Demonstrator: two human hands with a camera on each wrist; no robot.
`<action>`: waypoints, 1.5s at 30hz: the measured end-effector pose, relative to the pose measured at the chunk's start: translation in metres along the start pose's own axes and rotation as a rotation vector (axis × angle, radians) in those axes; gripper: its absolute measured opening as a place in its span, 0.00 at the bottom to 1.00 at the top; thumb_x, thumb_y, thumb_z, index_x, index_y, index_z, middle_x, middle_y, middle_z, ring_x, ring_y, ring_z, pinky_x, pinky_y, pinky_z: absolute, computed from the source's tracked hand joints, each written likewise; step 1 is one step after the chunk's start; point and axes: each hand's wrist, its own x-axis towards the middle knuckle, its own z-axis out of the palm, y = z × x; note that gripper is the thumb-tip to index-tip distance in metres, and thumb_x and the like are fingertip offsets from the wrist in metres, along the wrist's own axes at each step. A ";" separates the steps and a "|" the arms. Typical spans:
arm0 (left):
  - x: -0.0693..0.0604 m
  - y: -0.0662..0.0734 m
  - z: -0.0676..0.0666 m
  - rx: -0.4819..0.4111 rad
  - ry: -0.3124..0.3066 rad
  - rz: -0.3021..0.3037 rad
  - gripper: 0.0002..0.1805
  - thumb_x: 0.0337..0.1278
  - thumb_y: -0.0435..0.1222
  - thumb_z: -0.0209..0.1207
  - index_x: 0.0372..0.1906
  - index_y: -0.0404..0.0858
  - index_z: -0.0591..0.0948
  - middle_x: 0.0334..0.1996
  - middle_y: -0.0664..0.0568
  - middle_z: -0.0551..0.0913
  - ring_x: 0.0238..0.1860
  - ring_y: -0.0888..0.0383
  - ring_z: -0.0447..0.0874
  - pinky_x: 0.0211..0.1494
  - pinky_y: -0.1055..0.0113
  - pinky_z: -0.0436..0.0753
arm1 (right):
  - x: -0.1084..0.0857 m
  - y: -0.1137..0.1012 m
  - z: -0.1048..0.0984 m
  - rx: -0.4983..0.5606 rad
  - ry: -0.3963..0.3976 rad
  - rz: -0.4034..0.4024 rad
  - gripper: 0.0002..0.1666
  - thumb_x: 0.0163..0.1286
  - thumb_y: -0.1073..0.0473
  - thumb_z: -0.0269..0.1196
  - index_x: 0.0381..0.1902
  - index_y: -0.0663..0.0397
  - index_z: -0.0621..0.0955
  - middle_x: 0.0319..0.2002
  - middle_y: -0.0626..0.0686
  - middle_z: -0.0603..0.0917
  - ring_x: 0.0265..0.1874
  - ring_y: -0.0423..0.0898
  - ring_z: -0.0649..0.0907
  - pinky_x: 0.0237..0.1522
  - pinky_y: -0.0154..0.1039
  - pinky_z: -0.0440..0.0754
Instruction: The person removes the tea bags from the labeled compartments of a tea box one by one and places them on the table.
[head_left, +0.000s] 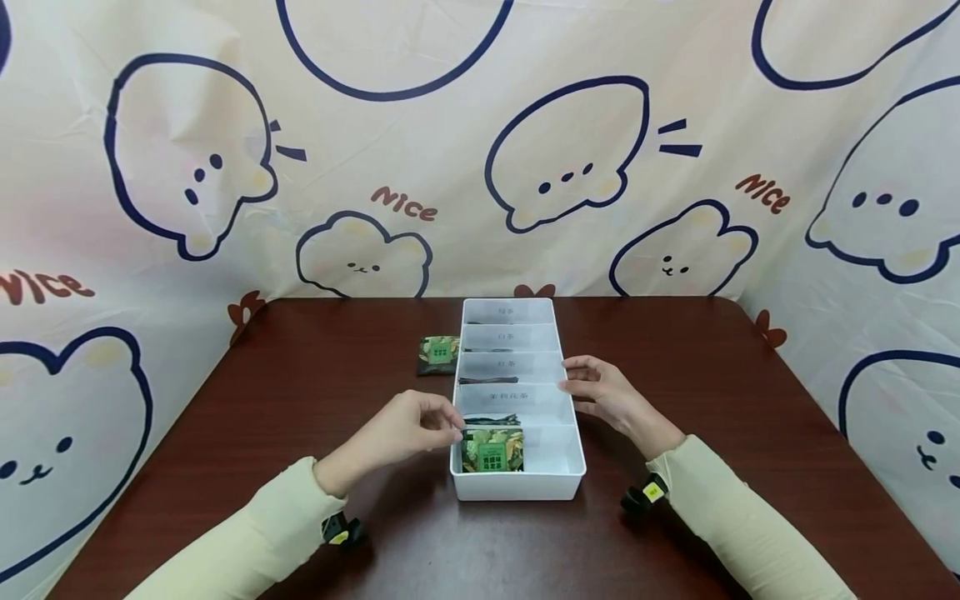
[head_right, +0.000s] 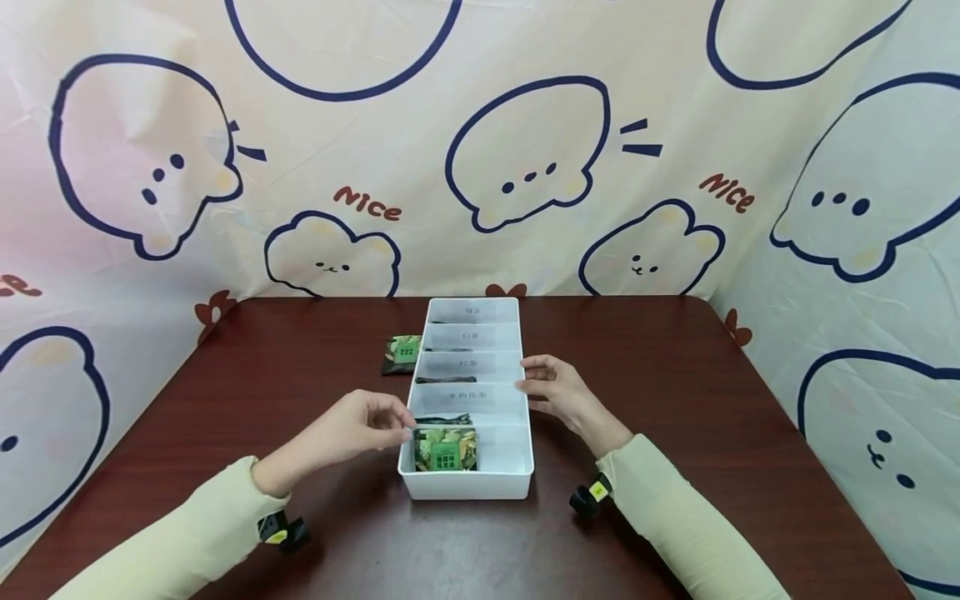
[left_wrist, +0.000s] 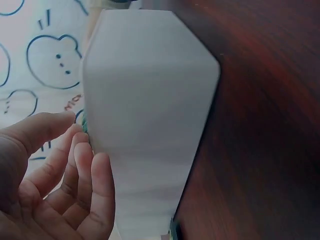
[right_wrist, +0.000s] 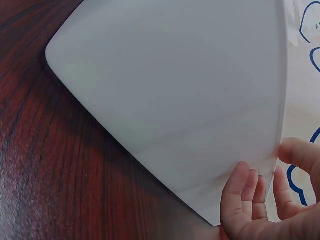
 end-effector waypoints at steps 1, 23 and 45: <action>-0.001 0.001 0.001 0.019 0.005 0.008 0.03 0.55 0.35 0.66 0.35 0.44 0.85 0.24 0.57 0.81 0.23 0.62 0.73 0.25 0.69 0.75 | 0.001 0.000 0.000 0.002 0.001 0.000 0.29 0.66 0.64 0.64 0.62 0.63 0.68 0.47 0.53 0.74 0.42 0.44 0.79 0.46 0.40 0.83; -0.001 0.017 0.015 0.295 0.144 0.023 0.07 0.49 0.36 0.71 0.33 0.48 0.85 0.19 0.64 0.76 0.21 0.66 0.72 0.23 0.71 0.73 | 0.001 0.000 -0.001 -0.005 -0.001 -0.012 0.29 0.66 0.63 0.64 0.62 0.63 0.68 0.46 0.52 0.73 0.41 0.44 0.79 0.47 0.41 0.82; 0.011 0.026 0.029 0.637 0.207 0.107 0.11 0.44 0.35 0.73 0.27 0.50 0.80 0.17 0.65 0.71 0.20 0.69 0.67 0.18 0.72 0.68 | 0.001 0.001 0.000 0.003 0.009 -0.002 0.28 0.66 0.64 0.64 0.61 0.62 0.69 0.46 0.53 0.73 0.42 0.44 0.79 0.46 0.41 0.83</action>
